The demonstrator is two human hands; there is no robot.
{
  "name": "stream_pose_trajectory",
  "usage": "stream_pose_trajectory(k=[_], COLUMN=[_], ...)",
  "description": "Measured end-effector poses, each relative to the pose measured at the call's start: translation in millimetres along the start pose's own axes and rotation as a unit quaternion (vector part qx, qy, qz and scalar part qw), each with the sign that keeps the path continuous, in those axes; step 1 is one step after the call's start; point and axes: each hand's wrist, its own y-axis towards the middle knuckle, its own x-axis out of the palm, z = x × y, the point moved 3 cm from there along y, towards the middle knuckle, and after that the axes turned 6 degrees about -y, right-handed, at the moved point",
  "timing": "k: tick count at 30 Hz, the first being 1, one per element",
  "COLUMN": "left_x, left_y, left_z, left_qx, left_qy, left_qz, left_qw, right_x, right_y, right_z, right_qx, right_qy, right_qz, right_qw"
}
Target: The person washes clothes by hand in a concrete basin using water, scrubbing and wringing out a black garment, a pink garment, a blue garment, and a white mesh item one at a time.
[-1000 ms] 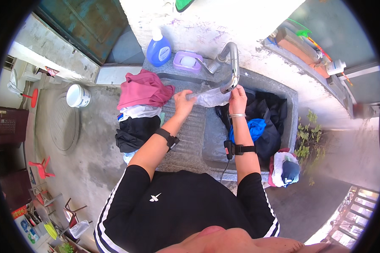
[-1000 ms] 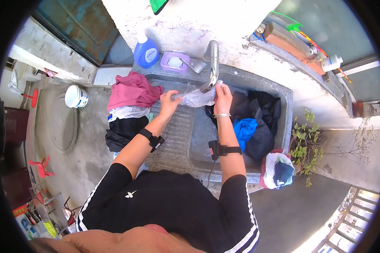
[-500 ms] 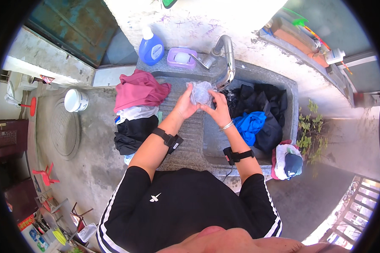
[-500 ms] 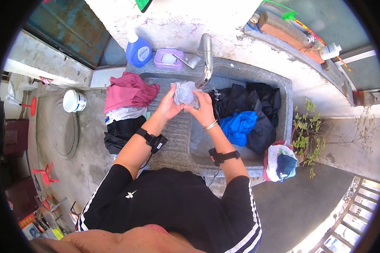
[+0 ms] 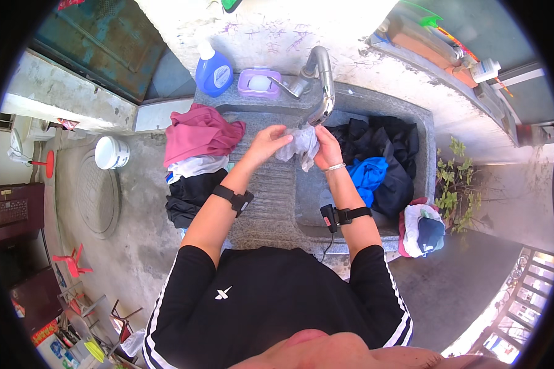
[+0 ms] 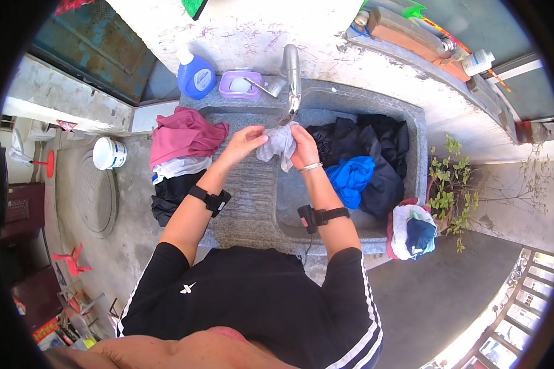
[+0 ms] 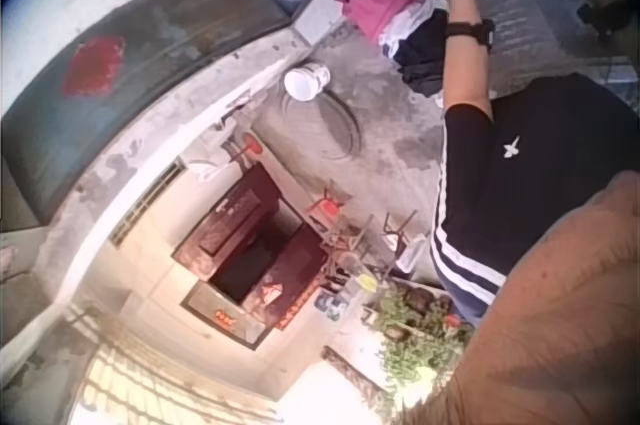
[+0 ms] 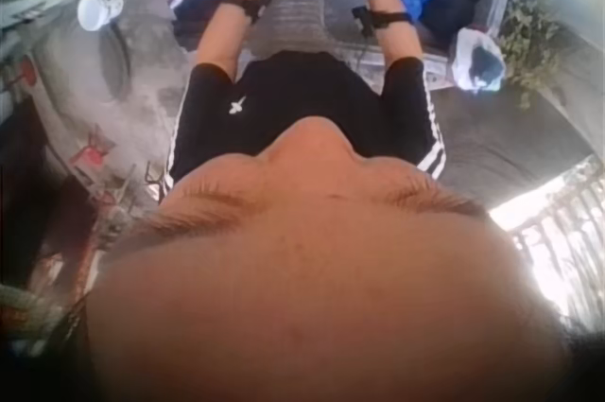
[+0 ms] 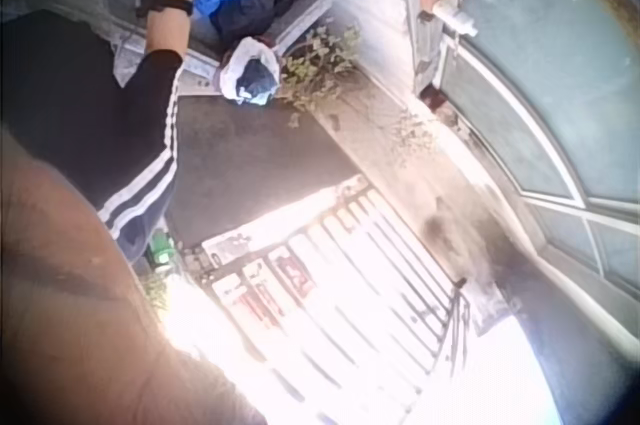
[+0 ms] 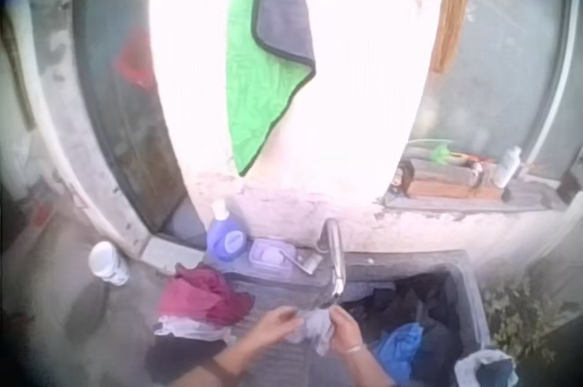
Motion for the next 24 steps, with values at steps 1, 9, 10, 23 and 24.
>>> stream_pose_trajectory(k=[1,9,10,23,24], left_x=[8,22,21,30,28], left_y=[-3,-10,-9,-2,0], left_z=[1,17,18,27,20], left_qx=[-0.021,0.054,0.092,0.121,0.096], left_qy=[-0.052,-0.120,-0.092,0.016,0.014], left_qz=[-0.032,-0.036,0.003,0.072,0.059], left_qw=[0.998,0.991,0.992,0.990,0.994], right_x=[2,7,10,14,15], right_y=[-2,-4,-7,-3,-3], right_z=[0,-10,-13,-7,-7], right_qx=[0.007,-0.009,-0.010,-0.040,-0.039], right_qy=[0.015,-0.029,-0.036,-0.068,-0.068], right_qz=[-0.011,-0.004,0.011,0.039,0.039], right_qw=[1.000,1.000,0.999,0.996,0.996])
